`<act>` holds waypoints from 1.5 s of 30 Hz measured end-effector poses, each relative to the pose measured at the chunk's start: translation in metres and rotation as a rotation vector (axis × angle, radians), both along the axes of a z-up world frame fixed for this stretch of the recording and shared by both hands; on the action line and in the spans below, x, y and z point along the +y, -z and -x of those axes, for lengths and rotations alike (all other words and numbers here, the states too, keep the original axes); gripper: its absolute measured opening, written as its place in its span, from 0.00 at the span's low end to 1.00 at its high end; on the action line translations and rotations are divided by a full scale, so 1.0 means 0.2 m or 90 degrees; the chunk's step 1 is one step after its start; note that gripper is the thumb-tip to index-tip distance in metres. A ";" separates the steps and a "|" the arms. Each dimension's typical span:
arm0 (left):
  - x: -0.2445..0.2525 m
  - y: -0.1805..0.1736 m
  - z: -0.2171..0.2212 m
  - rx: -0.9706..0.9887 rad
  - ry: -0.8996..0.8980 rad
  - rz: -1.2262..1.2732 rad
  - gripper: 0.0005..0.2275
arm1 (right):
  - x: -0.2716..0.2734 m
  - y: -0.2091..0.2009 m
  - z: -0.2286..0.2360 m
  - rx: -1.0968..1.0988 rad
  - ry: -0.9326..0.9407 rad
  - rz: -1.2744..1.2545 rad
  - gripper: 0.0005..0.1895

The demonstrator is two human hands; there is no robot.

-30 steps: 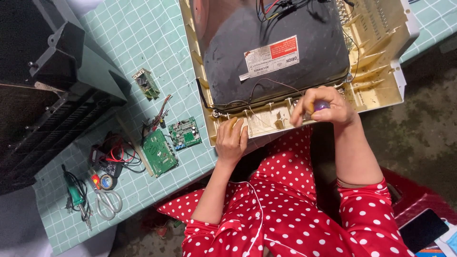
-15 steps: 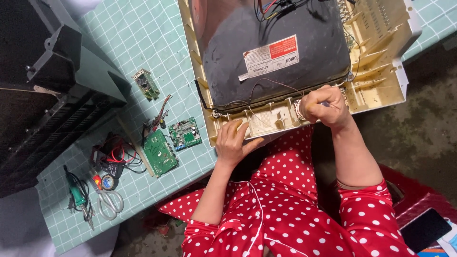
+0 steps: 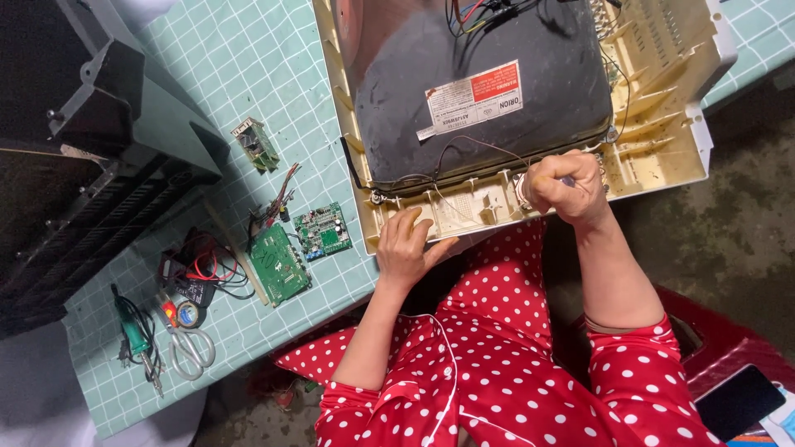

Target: Removing multiple screws from the plastic bezel of a CRT television using a manual screwdriver to disassemble the unit.

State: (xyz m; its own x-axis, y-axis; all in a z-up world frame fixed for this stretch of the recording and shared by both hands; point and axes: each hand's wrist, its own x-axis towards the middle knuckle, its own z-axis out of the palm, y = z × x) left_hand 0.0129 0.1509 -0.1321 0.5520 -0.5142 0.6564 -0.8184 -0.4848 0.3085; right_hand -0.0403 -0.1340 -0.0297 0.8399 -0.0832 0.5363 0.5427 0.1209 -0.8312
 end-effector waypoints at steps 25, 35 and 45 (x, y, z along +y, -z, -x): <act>0.00 -0.01 0.01 -0.026 -0.020 -0.039 0.21 | -0.06 0.09 0.17 0.091 0.210 0.200 0.14; -0.03 -0.05 0.02 -0.057 -0.053 -0.078 0.23 | -0.09 0.00 0.14 0.023 0.256 0.322 0.18; -0.03 -0.07 0.01 -0.075 -0.059 -0.096 0.24 | -0.07 -0.03 0.12 0.017 0.265 0.323 0.18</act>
State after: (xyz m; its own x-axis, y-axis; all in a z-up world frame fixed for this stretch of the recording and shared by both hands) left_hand 0.0110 0.1441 -0.1190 0.5249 -0.5629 0.6385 -0.7947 -0.5927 0.1308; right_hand -0.0635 -0.1476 -0.0239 0.8056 -0.1461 0.5741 0.4382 -0.5053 -0.7434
